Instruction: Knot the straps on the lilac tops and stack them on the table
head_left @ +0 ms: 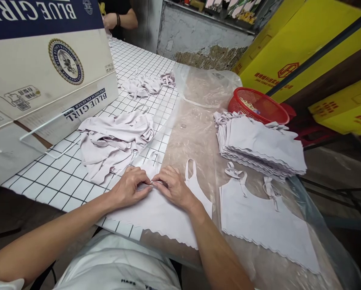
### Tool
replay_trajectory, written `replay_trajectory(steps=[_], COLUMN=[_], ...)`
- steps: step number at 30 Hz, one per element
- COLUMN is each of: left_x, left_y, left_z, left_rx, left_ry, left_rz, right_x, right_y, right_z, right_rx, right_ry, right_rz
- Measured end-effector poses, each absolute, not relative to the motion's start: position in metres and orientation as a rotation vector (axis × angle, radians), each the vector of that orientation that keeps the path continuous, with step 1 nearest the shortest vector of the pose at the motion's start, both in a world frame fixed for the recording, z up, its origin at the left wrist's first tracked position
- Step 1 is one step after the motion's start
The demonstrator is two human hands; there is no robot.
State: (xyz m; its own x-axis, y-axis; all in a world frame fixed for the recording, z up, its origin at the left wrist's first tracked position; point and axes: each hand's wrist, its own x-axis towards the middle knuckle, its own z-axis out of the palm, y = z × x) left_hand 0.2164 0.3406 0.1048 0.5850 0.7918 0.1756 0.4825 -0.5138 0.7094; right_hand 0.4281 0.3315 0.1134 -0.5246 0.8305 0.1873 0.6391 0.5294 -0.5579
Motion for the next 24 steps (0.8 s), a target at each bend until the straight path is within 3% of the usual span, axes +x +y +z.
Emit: replay_trajectory(steps=[12, 24], left_x=[0.215, 0.216], left_y=[0.342, 0.342], left_z=[0.107, 0.110], left_rx=[2.140, 2.151], left_ry=[0.944, 0.885], left_rz=[0.706, 0.675], right_x=[0.424, 0.432], right_y=[0.327, 0.331], right_z=[0.124, 0.130], right_rx=[-1.249, -1.185], right_ry=[-2.295, -2.362], right_rz=[0.845, 0.865])
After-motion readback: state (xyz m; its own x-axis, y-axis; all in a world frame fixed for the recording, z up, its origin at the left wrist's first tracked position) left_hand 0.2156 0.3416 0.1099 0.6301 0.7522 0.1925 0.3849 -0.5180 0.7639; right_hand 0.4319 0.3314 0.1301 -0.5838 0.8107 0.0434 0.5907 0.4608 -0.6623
